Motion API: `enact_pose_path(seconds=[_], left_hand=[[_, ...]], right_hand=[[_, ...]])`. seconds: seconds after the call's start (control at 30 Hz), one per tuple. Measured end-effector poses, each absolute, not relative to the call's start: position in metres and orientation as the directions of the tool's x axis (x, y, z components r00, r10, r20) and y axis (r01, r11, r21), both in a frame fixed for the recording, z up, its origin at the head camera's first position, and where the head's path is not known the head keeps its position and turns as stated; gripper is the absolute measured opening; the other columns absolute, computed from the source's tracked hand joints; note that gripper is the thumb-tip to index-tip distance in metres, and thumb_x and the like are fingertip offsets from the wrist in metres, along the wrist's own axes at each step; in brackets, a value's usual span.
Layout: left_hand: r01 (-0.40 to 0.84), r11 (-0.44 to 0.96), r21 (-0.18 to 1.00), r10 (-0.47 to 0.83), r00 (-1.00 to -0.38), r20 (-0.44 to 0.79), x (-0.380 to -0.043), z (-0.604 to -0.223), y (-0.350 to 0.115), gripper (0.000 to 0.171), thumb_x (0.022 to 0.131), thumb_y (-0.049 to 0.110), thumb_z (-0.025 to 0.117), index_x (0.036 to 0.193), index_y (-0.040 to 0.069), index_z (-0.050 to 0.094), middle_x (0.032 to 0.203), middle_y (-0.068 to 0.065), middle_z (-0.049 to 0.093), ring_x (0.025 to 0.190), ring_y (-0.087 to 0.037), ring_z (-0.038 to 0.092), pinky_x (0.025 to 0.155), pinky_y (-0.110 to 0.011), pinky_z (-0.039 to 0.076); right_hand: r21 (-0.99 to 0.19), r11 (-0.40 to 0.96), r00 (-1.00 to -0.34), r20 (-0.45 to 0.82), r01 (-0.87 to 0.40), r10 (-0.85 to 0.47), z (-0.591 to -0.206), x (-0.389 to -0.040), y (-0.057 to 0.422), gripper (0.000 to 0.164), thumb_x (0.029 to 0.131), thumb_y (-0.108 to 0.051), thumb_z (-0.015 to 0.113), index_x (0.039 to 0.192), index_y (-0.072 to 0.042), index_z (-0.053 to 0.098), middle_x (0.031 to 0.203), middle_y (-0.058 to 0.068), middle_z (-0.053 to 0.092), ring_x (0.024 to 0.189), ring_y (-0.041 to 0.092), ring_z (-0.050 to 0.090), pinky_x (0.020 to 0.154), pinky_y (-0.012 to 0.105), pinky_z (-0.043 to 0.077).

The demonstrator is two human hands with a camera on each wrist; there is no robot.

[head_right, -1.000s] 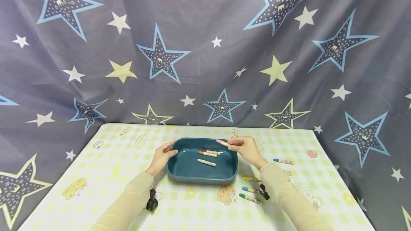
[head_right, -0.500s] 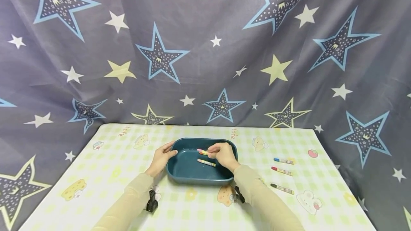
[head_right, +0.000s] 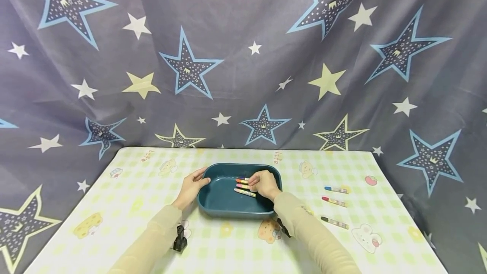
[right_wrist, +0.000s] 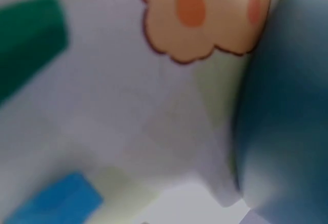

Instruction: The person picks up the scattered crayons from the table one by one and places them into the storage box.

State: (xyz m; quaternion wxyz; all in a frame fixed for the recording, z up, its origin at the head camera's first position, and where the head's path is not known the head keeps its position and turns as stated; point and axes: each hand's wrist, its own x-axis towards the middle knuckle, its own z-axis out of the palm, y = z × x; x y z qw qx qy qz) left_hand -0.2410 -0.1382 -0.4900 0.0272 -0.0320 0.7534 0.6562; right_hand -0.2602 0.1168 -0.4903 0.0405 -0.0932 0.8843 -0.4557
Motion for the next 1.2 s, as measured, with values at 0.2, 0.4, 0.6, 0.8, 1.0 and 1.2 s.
enact_pose_path(seconds=[0.2, 0.4, 0.6, 0.8, 1.0, 1.2], left_hand=[[-0.068, 0.151, 0.986, -0.039, -0.997, -0.063, -0.248, -0.506, -0.137, 0.049, 0.087, 0.013, 0.060, 0.134, 0.008, 0.048, 0.135, -0.018, 0.048, 0.126, -0.031, 0.044, 0.103, -0.041, 0.041], [-0.067, 0.165, 0.984, -0.028, -0.998, -0.063, -0.247, -0.505, -0.137, 0.050, 0.087, 0.015, 0.060, 0.135, 0.008, 0.046, 0.137, -0.015, 0.046, 0.127, -0.031, 0.042, 0.103, -0.042, 0.041], [-0.077, 0.170, 0.982, -0.043, -0.997, -0.071, -0.247, -0.503, -0.139, 0.048, 0.086, 0.014, 0.061, 0.132, 0.010, 0.050, 0.138, -0.014, 0.046, 0.128, -0.030, 0.042, 0.102, -0.041, 0.042], [-0.067, 0.172, 0.983, -0.047, -0.997, -0.060, -0.249, -0.502, -0.138, 0.049, 0.086, 0.014, 0.061, 0.133, 0.009, 0.049, 0.137, -0.015, 0.046, 0.128, -0.030, 0.042, 0.102, -0.041, 0.043], [-0.069, 0.166, 0.984, -0.022, -0.998, -0.066, -0.250, -0.505, -0.138, 0.049, 0.087, 0.014, 0.060, 0.134, 0.009, 0.047, 0.138, -0.015, 0.044, 0.128, -0.031, 0.041, 0.102, -0.042, 0.042], [-0.067, 0.162, 0.984, -0.033, -0.998, -0.062, -0.249, -0.506, -0.138, 0.050, 0.087, 0.014, 0.060, 0.134, 0.007, 0.047, 0.137, -0.016, 0.045, 0.128, -0.031, 0.042, 0.103, -0.042, 0.041]], right_hand=[[-0.833, 0.543, -0.979, -0.009, -0.104, -0.202, -0.492, -0.261, 0.118, 0.019, 0.067, 0.008, 0.074, 0.082, -0.004, 0.072, 0.076, 0.008, 0.071, 0.070, 0.016, 0.067, 0.062, 0.025, 0.057], [-0.891, 0.443, -0.976, 0.000, -0.099, -0.218, -0.490, -0.258, 0.119, 0.023, 0.070, 0.010, 0.070, 0.092, 0.004, 0.069, 0.085, 0.017, 0.070, 0.076, 0.023, 0.068, 0.065, 0.028, 0.058], [-0.922, 0.347, -0.970, 0.094, -0.169, -0.224, -0.484, -0.255, 0.118, 0.025, 0.076, 0.002, 0.070, 0.101, 0.005, 0.067, 0.093, 0.018, 0.069, 0.084, 0.025, 0.067, 0.069, 0.026, 0.057], [-0.921, 0.309, -0.960, 0.173, -0.237, -0.219, -0.474, -0.245, 0.123, 0.025, 0.080, -0.004, 0.068, 0.104, 0.002, 0.067, 0.101, 0.020, 0.067, 0.087, 0.023, 0.067, 0.074, 0.024, 0.056], [-0.905, 0.336, -0.949, 0.175, -0.261, -0.264, -0.452, -0.227, 0.155, 0.027, 0.081, -0.006, 0.067, 0.108, -0.004, 0.067, 0.109, 0.021, 0.065, 0.094, 0.025, 0.066, 0.078, 0.024, 0.056], [-0.886, 0.387, -0.956, 0.174, -0.257, -0.235, -0.438, -0.215, 0.196, 0.032, 0.082, -0.006, 0.066, 0.114, 0.001, 0.062, 0.111, 0.022, 0.063, 0.099, 0.029, 0.064, 0.081, 0.023, 0.055]])
